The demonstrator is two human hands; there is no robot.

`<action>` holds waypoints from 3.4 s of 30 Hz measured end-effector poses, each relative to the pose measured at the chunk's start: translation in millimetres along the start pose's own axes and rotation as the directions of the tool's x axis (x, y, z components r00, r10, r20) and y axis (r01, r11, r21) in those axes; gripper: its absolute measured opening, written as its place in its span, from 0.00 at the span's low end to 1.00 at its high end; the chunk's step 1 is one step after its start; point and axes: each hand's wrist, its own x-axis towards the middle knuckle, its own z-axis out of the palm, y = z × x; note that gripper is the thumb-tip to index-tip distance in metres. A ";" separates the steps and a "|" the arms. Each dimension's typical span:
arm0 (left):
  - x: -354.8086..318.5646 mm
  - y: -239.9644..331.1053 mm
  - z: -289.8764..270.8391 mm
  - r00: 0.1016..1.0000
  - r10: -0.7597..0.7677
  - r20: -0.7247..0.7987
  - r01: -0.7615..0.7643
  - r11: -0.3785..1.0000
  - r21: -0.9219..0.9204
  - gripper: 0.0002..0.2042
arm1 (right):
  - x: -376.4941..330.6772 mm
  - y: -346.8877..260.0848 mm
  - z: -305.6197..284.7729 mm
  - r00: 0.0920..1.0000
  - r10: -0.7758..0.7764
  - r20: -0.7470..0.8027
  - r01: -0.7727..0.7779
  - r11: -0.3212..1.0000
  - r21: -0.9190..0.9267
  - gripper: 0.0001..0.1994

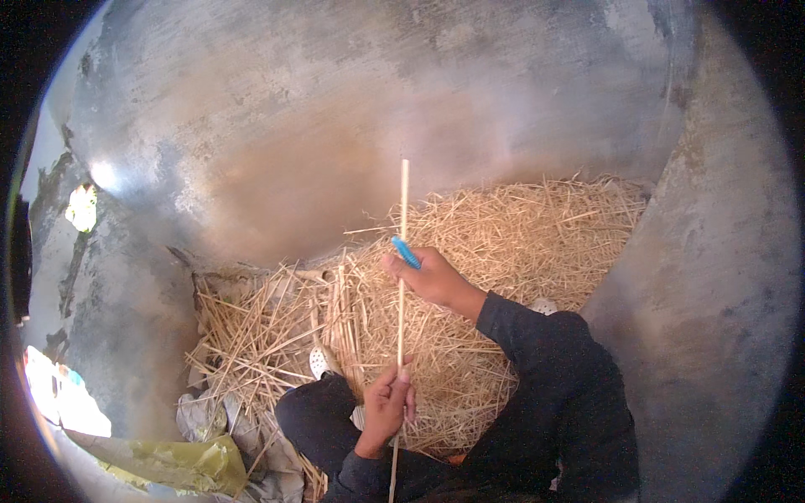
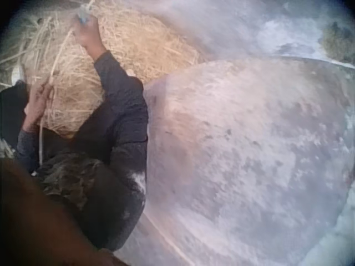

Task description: The person sits on the floor and uses a knife to shave a long, thin wooden stick. They hold the stick with their left hand and repeatedly scrape the blade along its length to remove the outer layer, creating wood shavings that fall onto the floor.

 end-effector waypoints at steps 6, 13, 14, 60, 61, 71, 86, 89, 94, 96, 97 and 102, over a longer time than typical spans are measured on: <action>4.7 23.9 -17.8 0.996 -0.091 -0.016 0.089 0.992 -0.090 0.18 | -21.7 -10.2 -14.5 0.984 -0.178 0.018 0.130 0.643 -0.755 0.35; -23.0 59.3 -15.0 0.989 -0.149 0.012 0.149 0.967 -0.208 0.15 | -34.6 -7.6 -3.9 0.896 -0.411 0.166 0.315 0.327 -0.891 0.37; -27.9 59.7 -12.8 0.988 -0.152 -0.002 0.147 0.958 -0.248 0.15 | -33.7 -7.9 -2.2 0.878 -0.446 0.172 0.338 0.323 -0.884 0.38; -76.9 56.8 5.5 0.976 -0.125 -0.180 0.089 0.977 -0.194 0.17 | -12.4 8.4 -10.8 0.935 -0.334 0.121 0.246 0.363 -0.899 0.39; -83.8 57.7 5.5 0.976 -0.141 -0.168 0.109 0.976 -0.186 0.17 | -7.8 13.7 -12.7 0.938 -0.334 0.099 0.222 0.357 -0.907 0.39; -96.5 65.3 5.0 0.978 -0.163 -0.127 0.148 0.981 -0.122 0.18 | 30.1 10.1 -72.8 0.934 -0.167 -0.315 -0.165 0.580 -0.798 0.39; -61.9 66.2 3.7 0.982 -0.034 -0.184 -0.010 0.972 -0.234 0.27 | -35.7 -19.7 20.2 0.846 -0.433 0.313 0.480 0.359 -0.800 0.40; -62.1 70.5 3.9 0.985 -0.034 -0.171 -0.013 0.964 -0.266 0.27 | -27.9 -20.1 14.7 0.794 -0.530 0.299 0.510 0.312 -0.801 0.40; -72.1 66.4 4.9 0.987 -0.065 -0.148 0.011 0.941 -0.339 0.25 | 3.7 -7.1 -11.7 0.887 -0.453 0.085 0.288 0.401 -0.870 0.41; -81.3 62.1 7.8 0.994 -0.073 -0.079 0.037 0.922 -0.386 0.23 | 10.8 -5.7 -25.8 0.921 -0.390 -0.018 0.179 0.461 -0.869 0.41; -81.9 59.3 7.4 0.997 -0.052 -0.062 0.020 0.896 -0.443 0.23 | 10.5 -7.6 -29.7 0.925 -0.379 -0.026 0.164 0.461 -0.872 0.41; -87.2 68.4 0.8 0.990 -0.121 -0.069 0.073 0.873 -0.483 0.24 | -19.3 -9.5 11.7 0.874 -0.461 0.153 0.380 0.451 -0.808 0.40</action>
